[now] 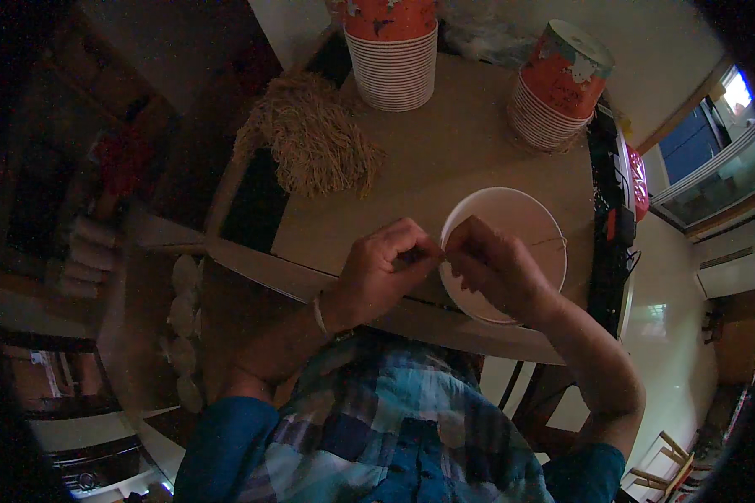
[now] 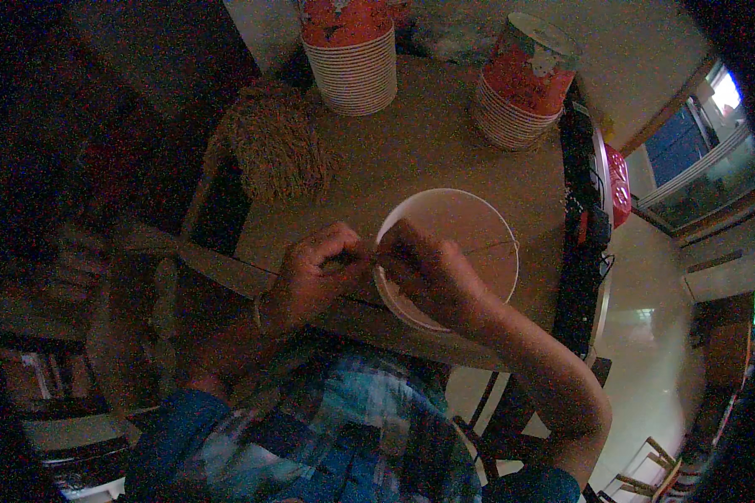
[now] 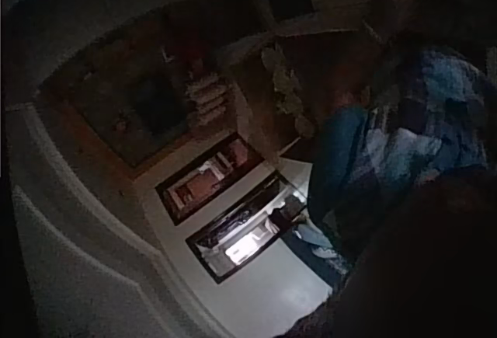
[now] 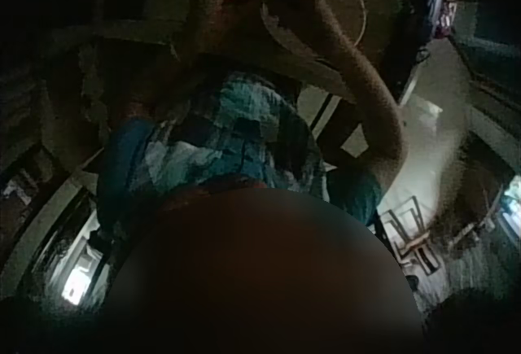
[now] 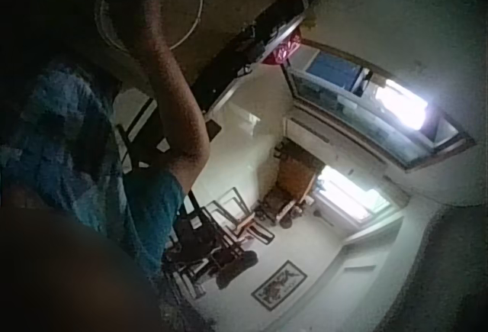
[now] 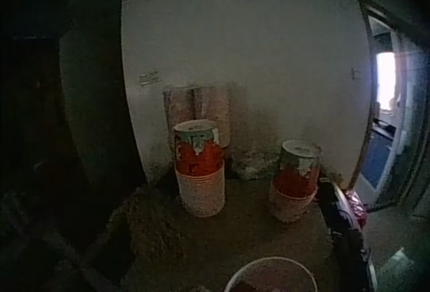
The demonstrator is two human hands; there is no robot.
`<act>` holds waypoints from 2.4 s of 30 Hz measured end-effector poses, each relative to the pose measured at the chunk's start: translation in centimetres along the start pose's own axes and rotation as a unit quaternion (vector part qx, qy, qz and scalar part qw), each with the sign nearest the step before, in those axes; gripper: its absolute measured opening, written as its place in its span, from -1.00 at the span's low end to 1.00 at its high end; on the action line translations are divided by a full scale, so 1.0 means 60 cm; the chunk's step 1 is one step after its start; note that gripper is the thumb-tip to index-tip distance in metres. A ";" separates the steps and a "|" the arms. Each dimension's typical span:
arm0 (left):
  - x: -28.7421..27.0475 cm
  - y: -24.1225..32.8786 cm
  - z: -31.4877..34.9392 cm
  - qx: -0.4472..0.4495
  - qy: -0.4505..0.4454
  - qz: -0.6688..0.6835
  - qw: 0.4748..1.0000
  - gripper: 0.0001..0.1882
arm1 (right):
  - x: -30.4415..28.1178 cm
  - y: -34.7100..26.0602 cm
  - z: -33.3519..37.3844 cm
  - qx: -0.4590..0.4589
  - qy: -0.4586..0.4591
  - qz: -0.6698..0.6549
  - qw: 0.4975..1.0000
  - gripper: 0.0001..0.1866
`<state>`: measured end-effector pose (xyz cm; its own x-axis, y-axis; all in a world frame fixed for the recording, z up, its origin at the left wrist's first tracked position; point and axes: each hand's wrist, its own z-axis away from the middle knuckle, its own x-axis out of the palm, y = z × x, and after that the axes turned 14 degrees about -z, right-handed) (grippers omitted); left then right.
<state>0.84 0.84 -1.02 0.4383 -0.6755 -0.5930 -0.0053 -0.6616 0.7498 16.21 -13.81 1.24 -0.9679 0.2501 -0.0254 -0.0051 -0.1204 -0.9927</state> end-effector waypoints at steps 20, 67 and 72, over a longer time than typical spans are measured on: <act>-0.003 0.012 -0.002 0.041 0.009 -0.038 0.998 -0.85 | 0.007 -0.003 0.003 -0.137 0.032 0.150 0.979 -0.89; -0.003 0.010 0.025 0.119 0.087 -0.177 0.973 -0.82 | -0.002 0.000 -0.002 0.070 0.007 -0.082 0.994 -0.84; -0.004 0.009 0.013 0.128 0.104 -0.168 0.972 -0.81 | -0.001 0.002 -0.002 0.064 0.012 -0.053 0.996 -0.86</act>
<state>0.02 0.40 -0.69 0.6257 -0.3444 -0.7000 -0.0420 -0.9108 0.4106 16.27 -13.74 1.10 -0.9538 0.2910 0.0746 -0.1405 -0.2127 -0.9670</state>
